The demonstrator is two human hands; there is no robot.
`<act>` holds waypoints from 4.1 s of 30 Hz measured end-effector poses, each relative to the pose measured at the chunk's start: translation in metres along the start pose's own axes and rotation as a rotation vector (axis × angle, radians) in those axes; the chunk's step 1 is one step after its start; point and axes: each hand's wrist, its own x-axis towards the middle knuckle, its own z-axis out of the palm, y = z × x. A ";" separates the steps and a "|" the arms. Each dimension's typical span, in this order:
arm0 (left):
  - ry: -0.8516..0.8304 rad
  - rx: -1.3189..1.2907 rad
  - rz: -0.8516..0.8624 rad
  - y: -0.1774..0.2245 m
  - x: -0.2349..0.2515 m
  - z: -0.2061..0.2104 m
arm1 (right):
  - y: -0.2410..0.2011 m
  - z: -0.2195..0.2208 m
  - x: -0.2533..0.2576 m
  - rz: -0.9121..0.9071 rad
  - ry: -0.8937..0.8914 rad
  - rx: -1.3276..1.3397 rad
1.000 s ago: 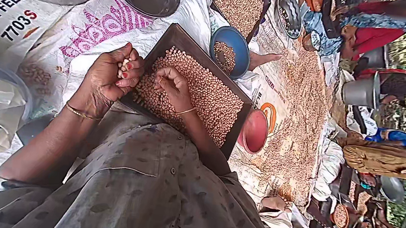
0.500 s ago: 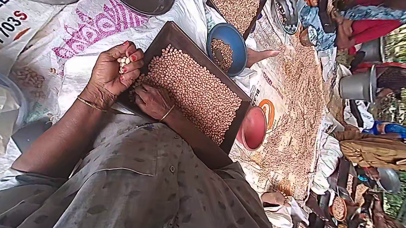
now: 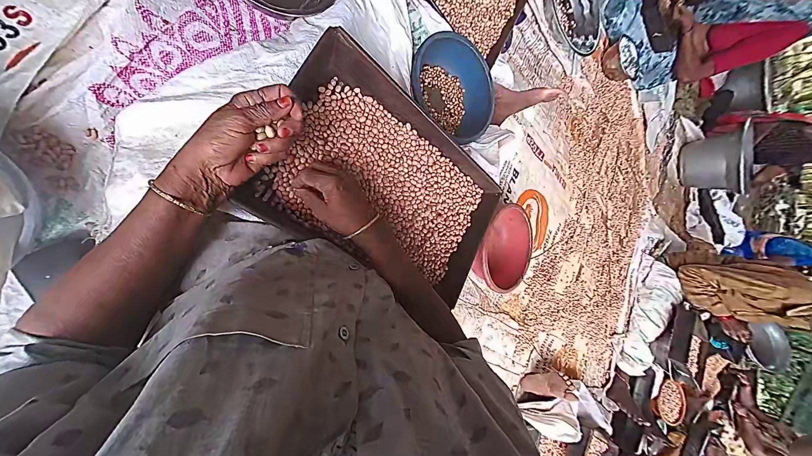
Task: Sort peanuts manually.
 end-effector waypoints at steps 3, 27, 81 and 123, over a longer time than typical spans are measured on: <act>-0.004 0.033 -0.019 0.001 0.001 0.001 | -0.008 0.010 -0.004 -0.052 -0.060 -0.284; 0.053 0.005 -0.069 0.002 0.002 0.005 | -0.001 0.008 0.002 0.010 0.015 -0.106; -0.514 1.342 -0.438 -0.045 0.103 0.041 | 0.066 -0.084 -0.069 0.518 0.623 0.108; 0.234 0.098 -0.421 -0.031 0.106 0.046 | 0.023 -0.032 -0.019 0.546 0.138 -0.333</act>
